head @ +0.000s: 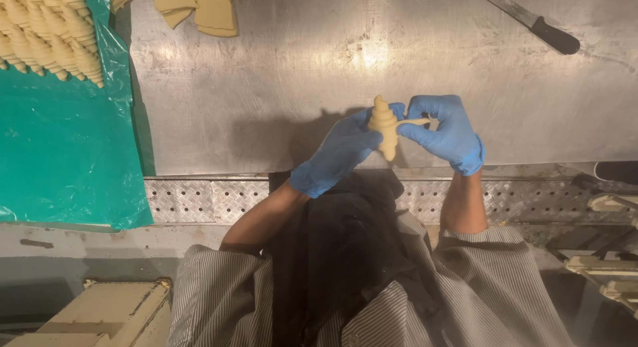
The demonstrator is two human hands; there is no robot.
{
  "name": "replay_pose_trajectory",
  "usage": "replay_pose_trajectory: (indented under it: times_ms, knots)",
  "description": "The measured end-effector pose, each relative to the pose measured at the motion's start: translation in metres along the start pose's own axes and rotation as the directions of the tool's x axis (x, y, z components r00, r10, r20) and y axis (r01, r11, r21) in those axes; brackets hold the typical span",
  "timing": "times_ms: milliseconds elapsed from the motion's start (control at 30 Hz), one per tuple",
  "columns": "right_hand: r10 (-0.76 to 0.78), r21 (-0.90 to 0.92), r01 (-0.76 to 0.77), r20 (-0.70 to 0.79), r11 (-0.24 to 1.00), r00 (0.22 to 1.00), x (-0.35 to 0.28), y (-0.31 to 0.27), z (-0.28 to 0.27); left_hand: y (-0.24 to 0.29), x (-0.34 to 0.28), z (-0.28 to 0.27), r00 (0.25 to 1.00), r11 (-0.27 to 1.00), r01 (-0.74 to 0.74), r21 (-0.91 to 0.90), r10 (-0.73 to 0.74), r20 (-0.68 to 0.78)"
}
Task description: Rolling pre-cut dough triangles into croissant shapes and arranging them on a tray.
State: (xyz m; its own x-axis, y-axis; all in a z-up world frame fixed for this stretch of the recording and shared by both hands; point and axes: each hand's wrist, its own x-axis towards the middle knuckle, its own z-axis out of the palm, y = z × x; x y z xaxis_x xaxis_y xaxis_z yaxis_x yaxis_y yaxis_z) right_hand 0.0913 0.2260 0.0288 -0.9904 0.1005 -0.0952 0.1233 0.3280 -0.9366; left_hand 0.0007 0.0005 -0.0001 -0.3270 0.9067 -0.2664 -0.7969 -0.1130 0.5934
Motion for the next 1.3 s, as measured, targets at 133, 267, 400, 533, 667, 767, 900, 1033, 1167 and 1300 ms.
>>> replay_pose_trajectory:
  times_ms: [133, 267, 400, 533, 667, 767, 900, 1033, 1167, 1300]
  knots:
    - [0.01, 0.007, -0.01, 0.005, 1.0, 1.0, -0.002, 0.006, -0.002, 0.011, -0.001, 0.006, 0.999, 0.999, 0.025, 0.035, -0.024, -0.035]
    - [-0.021, 0.029, 0.021, 0.004, 0.999, 1.0, -0.002, 0.004, -0.002, 0.005, 0.001, 0.004, 0.999, 0.998, -0.028, -0.055, 0.027, -0.017]
    - [-0.01, 0.002, 0.009, 0.033, 1.0, 0.999, 0.002, -0.003, 0.002, 0.003, 0.002, 0.005, 0.996, 0.997, -0.064, 0.035, 0.067, -0.062]
    - [-0.001, -0.017, 0.002, 0.024, 1.0, 1.0, 0.002, -0.002, 0.0, 0.012, -0.002, 0.009, 0.998, 0.997, -0.069, 0.032, 0.07, -0.007]
    - [0.003, 0.004, -0.003, 0.027, 1.0, 1.0, 0.002, 0.002, 0.002, 0.02, -0.002, 0.017, 0.996, 0.994, -0.093, 0.057, 0.093, 0.008]
    - [0.02, 0.029, -0.021, 0.03, 0.999, 0.999, 0.003, 0.004, 0.003, 0.021, 0.0, 0.018, 0.993, 0.991, -0.111, 0.072, 0.113, -0.03]
    - [-0.003, 0.041, 0.002, 0.026, 0.999, 1.0, 0.004, 0.002, 0.007, 0.007, 0.002, 0.006, 0.986, 0.992, -0.118, 0.054, 0.124, -0.112]
    - [0.007, 0.015, -0.007, 0.034, 1.0, 0.999, 0.011, -0.004, 0.011, 0.006, 0.003, 0.003, 0.983, 0.988, -0.147, 0.046, 0.151, -0.102]
    - [0.001, 0.022, -0.002, 0.085, 1.0, 0.996, 0.019, -0.008, 0.014, 0.008, -0.001, -0.004, 0.977, 0.984, -0.17, 0.055, 0.175, -0.12]
    - [-0.011, 0.143, -0.007, 0.125, 0.99, 0.992, 0.037, -0.006, 0.022, 0.014, -0.009, -0.014, 0.961, 0.973, -0.23, 0.034, 0.232, -0.151]
